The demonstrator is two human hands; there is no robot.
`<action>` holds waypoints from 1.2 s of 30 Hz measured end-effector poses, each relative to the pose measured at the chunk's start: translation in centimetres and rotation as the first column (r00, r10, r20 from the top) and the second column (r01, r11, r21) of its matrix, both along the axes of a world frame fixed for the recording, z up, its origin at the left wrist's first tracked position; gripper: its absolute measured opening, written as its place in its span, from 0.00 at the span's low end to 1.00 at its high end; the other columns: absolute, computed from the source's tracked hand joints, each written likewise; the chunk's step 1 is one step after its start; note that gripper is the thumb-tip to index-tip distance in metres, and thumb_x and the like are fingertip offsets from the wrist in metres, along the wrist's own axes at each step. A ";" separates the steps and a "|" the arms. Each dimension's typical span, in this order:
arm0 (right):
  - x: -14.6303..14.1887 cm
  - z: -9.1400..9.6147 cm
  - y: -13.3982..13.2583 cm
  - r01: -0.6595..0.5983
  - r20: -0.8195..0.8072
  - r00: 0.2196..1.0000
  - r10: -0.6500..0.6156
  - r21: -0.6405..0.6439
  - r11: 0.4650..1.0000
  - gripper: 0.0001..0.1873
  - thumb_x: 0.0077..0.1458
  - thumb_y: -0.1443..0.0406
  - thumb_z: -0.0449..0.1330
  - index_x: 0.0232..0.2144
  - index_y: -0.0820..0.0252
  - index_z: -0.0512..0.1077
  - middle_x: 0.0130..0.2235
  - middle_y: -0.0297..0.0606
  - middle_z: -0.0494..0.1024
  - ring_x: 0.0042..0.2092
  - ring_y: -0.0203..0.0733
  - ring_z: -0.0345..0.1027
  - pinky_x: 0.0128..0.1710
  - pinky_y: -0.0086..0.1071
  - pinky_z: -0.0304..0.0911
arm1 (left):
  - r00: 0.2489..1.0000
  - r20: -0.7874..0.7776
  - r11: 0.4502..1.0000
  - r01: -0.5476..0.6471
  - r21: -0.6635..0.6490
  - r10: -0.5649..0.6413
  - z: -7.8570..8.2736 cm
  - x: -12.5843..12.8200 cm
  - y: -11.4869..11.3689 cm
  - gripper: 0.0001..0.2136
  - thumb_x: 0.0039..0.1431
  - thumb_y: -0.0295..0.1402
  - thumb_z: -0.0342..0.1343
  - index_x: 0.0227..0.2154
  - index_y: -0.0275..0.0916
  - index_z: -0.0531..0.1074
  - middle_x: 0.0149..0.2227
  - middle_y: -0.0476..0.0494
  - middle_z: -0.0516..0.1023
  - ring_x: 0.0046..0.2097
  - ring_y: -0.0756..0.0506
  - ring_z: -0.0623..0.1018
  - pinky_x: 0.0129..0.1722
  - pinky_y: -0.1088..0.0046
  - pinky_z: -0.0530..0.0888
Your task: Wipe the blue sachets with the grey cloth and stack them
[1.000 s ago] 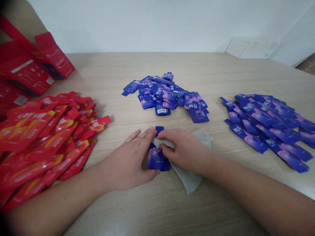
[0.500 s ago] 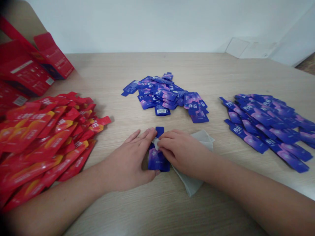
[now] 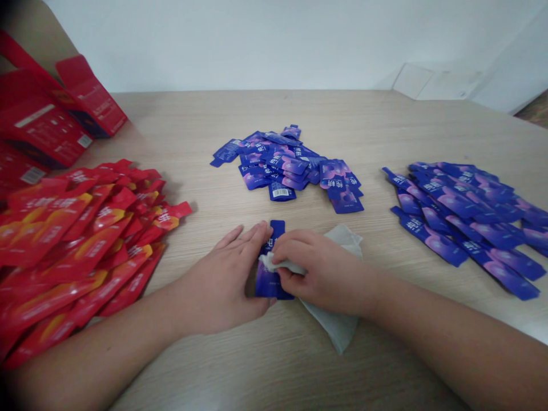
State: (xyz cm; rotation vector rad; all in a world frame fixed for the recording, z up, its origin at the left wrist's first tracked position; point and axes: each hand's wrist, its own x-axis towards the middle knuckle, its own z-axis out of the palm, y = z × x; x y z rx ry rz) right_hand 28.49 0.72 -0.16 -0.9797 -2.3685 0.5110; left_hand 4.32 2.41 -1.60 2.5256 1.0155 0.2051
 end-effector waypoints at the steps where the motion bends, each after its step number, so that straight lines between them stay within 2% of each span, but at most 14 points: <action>1: -0.2 0.2 -0.2 -0.060 0.001 0.998 0.060 -0.030 0.998 0.09 0.63 0.73 0.62 0.43 0.56 0.76 0.48 0.41 0.83 0.50 0.43 0.78 0.52 0.37 0.74 | 1.000 -0.002 1.000 0.000 -0.005 0.000 0.0 0.0 0.0 0.54 0.56 0.51 0.64 0.77 0.29 0.46 0.77 0.27 0.54 0.77 0.34 0.59 0.78 0.51 0.48; 4: -0.4 0.4 -0.2 -0.149 0.021 0.988 0.153 -0.137 0.979 0.07 0.64 0.72 0.62 0.40 0.56 0.77 0.45 0.40 0.83 0.47 0.42 0.78 0.50 0.35 0.74 | 1.000 -0.006 1.000 0.002 -0.011 -0.002 0.1 0.1 0.0 0.53 0.55 0.50 0.65 0.77 0.31 0.47 0.78 0.29 0.53 0.78 0.35 0.58 0.78 0.53 0.47; 7: -0.3 0.3 0.7 -0.120 0.066 0.989 0.133 -0.171 0.978 0.06 0.64 0.72 0.64 0.37 0.57 0.79 0.43 0.39 0.83 0.45 0.43 0.78 0.47 0.36 0.73 | 1.000 -0.018 1.000 0.003 -0.011 -0.004 0.1 0.1 0.1 0.53 0.57 0.51 0.63 0.77 0.30 0.47 0.78 0.28 0.53 0.78 0.35 0.58 0.78 0.53 0.47; 13: 0.4 -0.5 2.7 -0.004 0.163 0.987 0.012 -0.050 0.999 0.06 0.65 0.72 0.62 0.37 0.58 0.78 0.43 0.41 0.82 0.46 0.48 0.78 0.50 0.42 0.73 | 0.999 -0.040 1.000 0.013 0.006 -0.013 0.1 0.2 0.1 0.53 0.59 0.50 0.61 0.77 0.26 0.43 0.78 0.24 0.52 0.78 0.34 0.56 0.78 0.51 0.47; 15: 0.6 -1.1 3.1 0.063 0.182 0.981 -0.063 0.003 0.998 0.06 0.66 0.71 0.61 0.39 0.59 0.77 0.44 0.44 0.82 0.48 0.51 0.77 0.52 0.46 0.73 | 0.999 -0.042 1.000 0.018 0.015 -0.017 0.1 0.1 0.0 0.52 0.59 0.49 0.60 0.77 0.26 0.43 0.78 0.24 0.52 0.78 0.34 0.56 0.78 0.51 0.46; 17: 0.7 -1.4 3.1 0.145 0.172 0.973 -0.153 0.058 0.988 0.05 0.67 0.70 0.60 0.40 0.59 0.77 0.45 0.47 0.81 0.49 0.52 0.76 0.51 0.48 0.73 | 0.999 -0.046 1.000 0.015 0.019 -0.014 0.1 0.1 0.0 0.52 0.59 0.48 0.60 0.77 0.26 0.44 0.78 0.24 0.51 0.78 0.35 0.56 0.78 0.52 0.46; 19: 0.5 -1.3 2.6 0.180 0.113 0.975 -0.189 0.084 0.980 0.04 0.66 0.70 0.61 0.41 0.59 0.76 0.45 0.47 0.80 0.48 0.51 0.76 0.51 0.47 0.74 | 0.999 -0.048 1.000 0.008 0.018 -0.007 0.1 0.0 -0.1 0.51 0.58 0.47 0.59 0.77 0.26 0.44 0.78 0.25 0.51 0.79 0.36 0.55 0.78 0.53 0.45; 20: 0.3 -1.1 2.0 0.154 0.073 0.984 -0.160 0.075 0.985 0.05 0.66 0.71 0.61 0.41 0.58 0.76 0.46 0.46 0.80 0.49 0.50 0.76 0.51 0.45 0.74 | 0.999 -0.048 1.000 0.004 0.015 -0.003 0.1 0.0 -0.1 0.51 0.58 0.46 0.59 0.77 0.26 0.44 0.78 0.26 0.51 0.79 0.37 0.55 0.78 0.53 0.45; 22: -0.1 -0.2 0.7 0.009 0.005 1.000 -0.009 0.014 1.000 0.06 0.65 0.72 0.62 0.42 0.57 0.76 0.47 0.44 0.80 0.50 0.46 0.77 0.52 0.39 0.74 | 0.999 -0.045 1.000 -0.002 0.006 0.002 0.1 0.0 -0.1 0.51 0.57 0.46 0.59 0.77 0.27 0.44 0.78 0.27 0.51 0.79 0.37 0.55 0.78 0.54 0.45; 24: -0.6 0.7 -0.6 -0.165 -0.014 0.986 0.165 -0.083 0.983 0.07 0.65 0.73 0.62 0.42 0.57 0.76 0.48 0.42 0.81 0.50 0.43 0.77 0.51 0.35 0.73 | 0.999 -0.044 1.000 0.009 -0.013 -0.010 0.1 -0.1 0.0 0.53 0.56 0.47 0.60 0.77 0.27 0.43 0.78 0.27 0.50 0.79 0.36 0.55 0.78 0.53 0.45; 26: -0.9 1.3 -1.4 -0.251 0.003 0.967 0.255 -0.171 0.953 0.07 0.65 0.73 0.62 0.41 0.57 0.77 0.48 0.41 0.81 0.50 0.42 0.77 0.50 0.33 0.73 | 0.999 -0.044 0.999 0.023 -0.025 -0.025 0.1 -0.1 0.0 0.54 0.55 0.47 0.61 0.77 0.28 0.42 0.79 0.27 0.49 0.79 0.36 0.54 0.78 0.52 0.46; 31: -0.8 1.0 -0.6 -0.229 0.053 0.968 0.247 -0.232 0.945 0.07 0.65 0.73 0.63 0.39 0.58 0.79 0.46 0.41 0.82 0.48 0.43 0.76 0.51 0.38 0.72 | 0.999 -0.036 1.000 0.021 -0.008 -0.022 0.1 -0.2 0.2 0.52 0.56 0.45 0.60 0.77 0.29 0.44 0.78 0.28 0.51 0.79 0.37 0.55 0.78 0.54 0.45; 36: 0.0 0.0 1.1 -0.071 0.156 0.984 0.090 -0.120 0.990 0.07 0.67 0.71 0.61 0.40 0.57 0.79 0.45 0.42 0.82 0.48 0.47 0.76 0.51 0.42 0.72 | 0.999 -0.020 0.999 0.033 -0.009 -0.033 0.2 -0.3 0.2 0.50 0.57 0.43 0.61 0.77 0.31 0.45 0.78 0.28 0.51 0.78 0.36 0.56 0.78 0.52 0.45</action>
